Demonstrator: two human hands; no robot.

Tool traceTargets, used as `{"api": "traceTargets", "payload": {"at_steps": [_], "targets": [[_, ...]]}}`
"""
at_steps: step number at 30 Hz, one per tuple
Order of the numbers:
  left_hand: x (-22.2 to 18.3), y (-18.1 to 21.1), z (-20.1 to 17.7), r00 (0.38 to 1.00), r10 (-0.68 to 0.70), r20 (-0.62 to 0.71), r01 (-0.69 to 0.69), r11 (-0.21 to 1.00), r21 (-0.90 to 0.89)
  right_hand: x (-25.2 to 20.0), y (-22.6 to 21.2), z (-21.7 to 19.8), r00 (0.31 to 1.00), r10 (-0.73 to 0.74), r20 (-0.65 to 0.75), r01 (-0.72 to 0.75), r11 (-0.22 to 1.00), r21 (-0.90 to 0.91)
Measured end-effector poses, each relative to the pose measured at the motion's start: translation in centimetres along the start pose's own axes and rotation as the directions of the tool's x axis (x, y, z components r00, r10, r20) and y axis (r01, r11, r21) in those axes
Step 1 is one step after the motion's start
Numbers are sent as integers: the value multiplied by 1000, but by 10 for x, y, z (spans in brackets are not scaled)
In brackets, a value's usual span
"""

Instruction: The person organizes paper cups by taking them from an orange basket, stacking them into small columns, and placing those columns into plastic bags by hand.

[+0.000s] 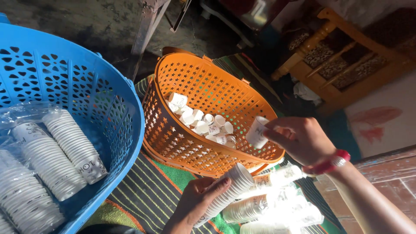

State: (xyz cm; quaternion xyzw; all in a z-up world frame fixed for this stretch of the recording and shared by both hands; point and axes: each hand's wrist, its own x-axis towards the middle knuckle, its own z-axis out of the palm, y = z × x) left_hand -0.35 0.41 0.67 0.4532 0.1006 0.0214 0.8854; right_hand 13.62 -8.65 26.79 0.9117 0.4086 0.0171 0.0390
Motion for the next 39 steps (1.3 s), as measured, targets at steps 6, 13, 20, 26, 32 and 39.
{"api": "traceTargets", "payload": {"at_steps": [6, 13, 20, 26, 32, 39], "targets": [[4, -8, 1, 998, 50, 48, -46, 994, -97, -40, -3, 15, 996, 22, 81, -41, 970, 238], [1, -3, 2, 1000, 17, 18, -15, 994, -111, -29, -2, 35, 863, 136, 487, -325, 888, 327], [1, 0, 0, 998, 56, 25, -53, 993, -103, 104, 82, 120, 933, 153, 324, -201, 972, 121], [8, -9, -3, 1000, 4, 20, -2, 993, -119, 158, 142, 258, 727, -50, 685, 193, 972, -133], [11, -13, -5, 999, -3, 33, 7, 992, -129, 165, 160, 324, 666, -139, 733, 377, 911, -170], [7, -9, -4, 999, 7, 53, -2, 995, -101, 154, 159, 321, 612, -51, 789, 477, 820, -317]]}}
